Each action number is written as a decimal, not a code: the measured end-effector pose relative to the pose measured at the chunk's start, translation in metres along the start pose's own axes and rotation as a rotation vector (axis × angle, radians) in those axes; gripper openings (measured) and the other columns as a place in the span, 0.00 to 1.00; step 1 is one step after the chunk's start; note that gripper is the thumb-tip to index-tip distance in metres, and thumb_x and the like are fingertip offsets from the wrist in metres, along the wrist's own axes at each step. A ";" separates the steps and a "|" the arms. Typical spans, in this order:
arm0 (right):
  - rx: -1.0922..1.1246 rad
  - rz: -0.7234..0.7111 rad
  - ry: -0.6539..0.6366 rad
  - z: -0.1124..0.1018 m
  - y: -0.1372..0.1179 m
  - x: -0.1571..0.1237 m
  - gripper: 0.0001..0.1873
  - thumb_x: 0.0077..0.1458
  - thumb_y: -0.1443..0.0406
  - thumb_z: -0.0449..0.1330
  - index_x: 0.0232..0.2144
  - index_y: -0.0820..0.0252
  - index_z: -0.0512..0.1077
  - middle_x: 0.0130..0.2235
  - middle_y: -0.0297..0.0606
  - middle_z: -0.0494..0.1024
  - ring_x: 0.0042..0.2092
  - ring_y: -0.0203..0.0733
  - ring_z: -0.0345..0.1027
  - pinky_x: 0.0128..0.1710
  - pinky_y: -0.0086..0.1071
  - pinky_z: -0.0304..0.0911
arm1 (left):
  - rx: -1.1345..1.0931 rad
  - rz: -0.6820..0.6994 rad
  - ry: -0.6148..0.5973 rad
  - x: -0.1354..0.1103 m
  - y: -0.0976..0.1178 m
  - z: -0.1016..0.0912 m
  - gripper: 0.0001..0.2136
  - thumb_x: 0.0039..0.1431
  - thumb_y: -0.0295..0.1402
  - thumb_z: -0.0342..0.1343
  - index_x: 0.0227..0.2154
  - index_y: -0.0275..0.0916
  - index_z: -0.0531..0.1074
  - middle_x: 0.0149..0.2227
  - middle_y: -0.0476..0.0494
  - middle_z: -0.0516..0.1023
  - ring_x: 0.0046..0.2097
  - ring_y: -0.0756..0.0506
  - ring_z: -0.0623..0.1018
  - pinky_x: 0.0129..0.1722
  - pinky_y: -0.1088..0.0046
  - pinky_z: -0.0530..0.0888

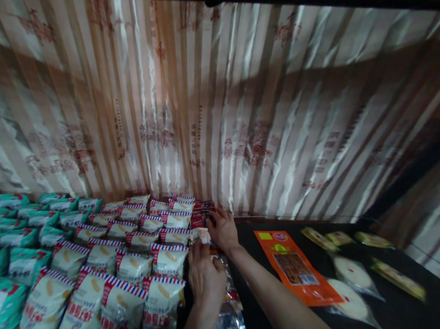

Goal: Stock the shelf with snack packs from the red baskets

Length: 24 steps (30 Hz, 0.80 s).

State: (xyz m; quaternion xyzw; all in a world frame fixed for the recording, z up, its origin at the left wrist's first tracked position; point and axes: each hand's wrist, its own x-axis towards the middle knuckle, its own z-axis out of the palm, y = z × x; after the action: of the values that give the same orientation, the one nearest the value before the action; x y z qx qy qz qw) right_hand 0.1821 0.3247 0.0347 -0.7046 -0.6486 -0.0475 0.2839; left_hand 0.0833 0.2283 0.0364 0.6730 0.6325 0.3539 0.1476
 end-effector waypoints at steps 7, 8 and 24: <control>0.207 0.040 0.111 -0.020 0.001 -0.041 0.18 0.54 0.65 0.49 0.42 0.65 0.73 0.50 0.48 0.70 0.53 0.45 0.60 0.53 0.38 0.55 | -0.132 0.084 0.008 -0.027 0.004 -0.012 0.17 0.51 0.22 0.44 0.42 0.34 0.72 0.50 0.38 0.72 0.55 0.41 0.67 0.56 0.61 0.64; 0.248 0.043 0.122 -0.025 0.002 -0.051 0.18 0.54 0.65 0.48 0.42 0.64 0.73 0.50 0.47 0.71 0.52 0.45 0.60 0.53 0.38 0.55 | -0.162 0.092 0.007 -0.034 0.003 -0.015 0.17 0.51 0.22 0.44 0.42 0.35 0.72 0.49 0.38 0.72 0.54 0.42 0.68 0.56 0.61 0.65; 0.646 0.480 -0.022 -0.049 -0.035 -0.337 0.15 0.57 0.56 0.47 0.37 0.58 0.66 0.38 0.41 0.74 0.41 0.42 0.68 0.44 0.34 0.63 | -0.369 -0.229 -0.294 -0.233 -0.096 -0.049 0.16 0.47 0.17 0.42 0.29 0.39 0.73 0.37 0.44 0.76 0.42 0.49 0.75 0.46 0.72 0.70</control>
State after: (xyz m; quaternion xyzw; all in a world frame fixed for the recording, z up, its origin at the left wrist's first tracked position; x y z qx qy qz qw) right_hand 0.1125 0.0033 -0.0590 -0.7110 -0.4501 0.2340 0.4869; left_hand -0.0092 0.0087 -0.0586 0.6031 0.6008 0.3426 0.3975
